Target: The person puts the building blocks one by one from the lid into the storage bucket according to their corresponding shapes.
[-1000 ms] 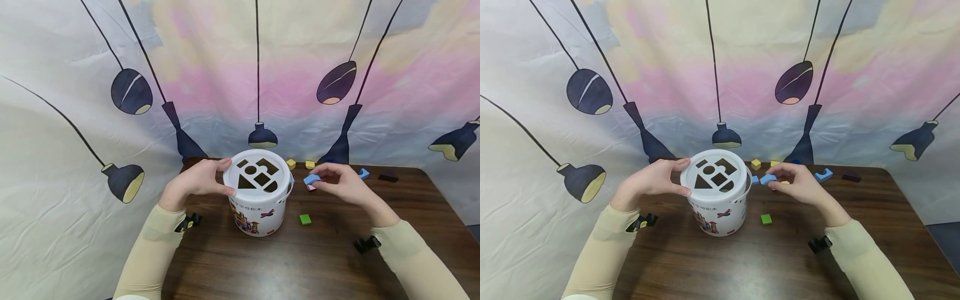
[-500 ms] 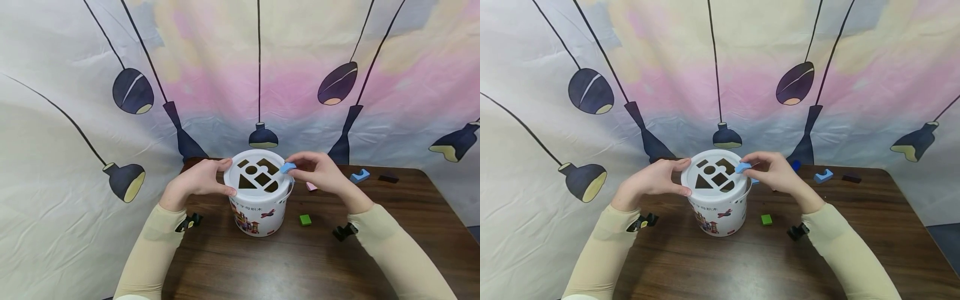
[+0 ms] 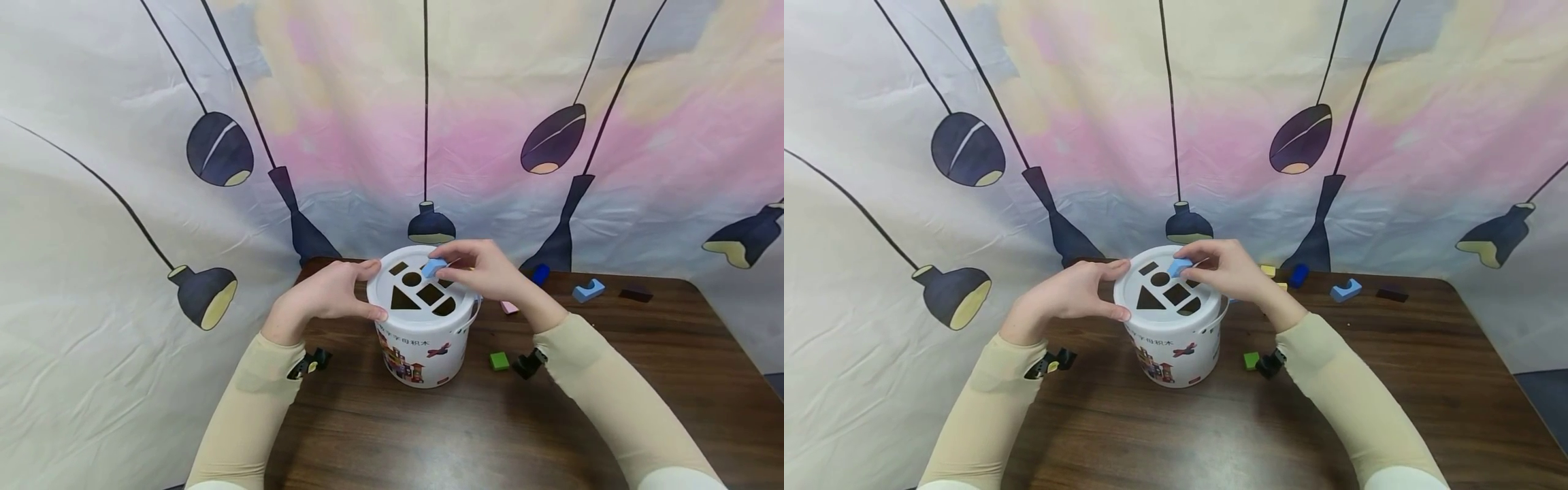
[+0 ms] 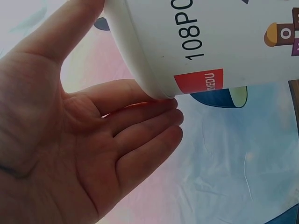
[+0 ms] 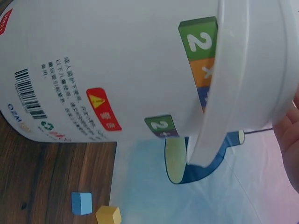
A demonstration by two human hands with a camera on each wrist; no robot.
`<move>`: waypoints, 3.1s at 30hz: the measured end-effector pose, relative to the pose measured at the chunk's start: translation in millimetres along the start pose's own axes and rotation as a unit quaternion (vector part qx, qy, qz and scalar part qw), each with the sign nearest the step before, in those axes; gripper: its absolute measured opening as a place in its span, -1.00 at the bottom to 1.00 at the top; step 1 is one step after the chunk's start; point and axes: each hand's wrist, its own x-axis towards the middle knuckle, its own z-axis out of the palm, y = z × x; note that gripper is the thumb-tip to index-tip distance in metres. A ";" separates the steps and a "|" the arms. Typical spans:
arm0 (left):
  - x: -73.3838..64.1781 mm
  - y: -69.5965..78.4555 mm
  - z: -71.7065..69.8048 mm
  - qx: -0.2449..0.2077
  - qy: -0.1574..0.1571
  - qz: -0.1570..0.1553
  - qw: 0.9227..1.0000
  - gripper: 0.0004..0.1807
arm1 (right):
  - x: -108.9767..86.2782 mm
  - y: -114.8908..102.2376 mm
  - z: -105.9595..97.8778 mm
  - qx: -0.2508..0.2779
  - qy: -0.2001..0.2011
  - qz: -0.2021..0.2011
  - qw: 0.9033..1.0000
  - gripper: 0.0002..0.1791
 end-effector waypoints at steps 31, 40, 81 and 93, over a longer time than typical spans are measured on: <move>-1.0 4.3 -2.7 0.005 -0.010 -0.006 1.000 0.17 | 63.7 -18.9 4.3 -0.121 -0.123 -0.004 0.985 -0.78; -1.7 4.0 -3.8 0.015 -0.016 -0.013 1.000 0.16 | 73.5 -25.7 9.5 -0.151 -0.143 0.010 0.978 -0.78; -6.3 1.4 -3.7 0.006 -0.013 -0.015 1.000 0.14 | 79.9 -28.3 25.1 -0.190 -0.162 0.011 0.968 -0.75; -5.6 3.3 -3.8 0.011 -0.013 -0.019 1.000 0.15 | 76.6 -27.7 23.2 -0.180 -0.160 0.017 0.970 -0.72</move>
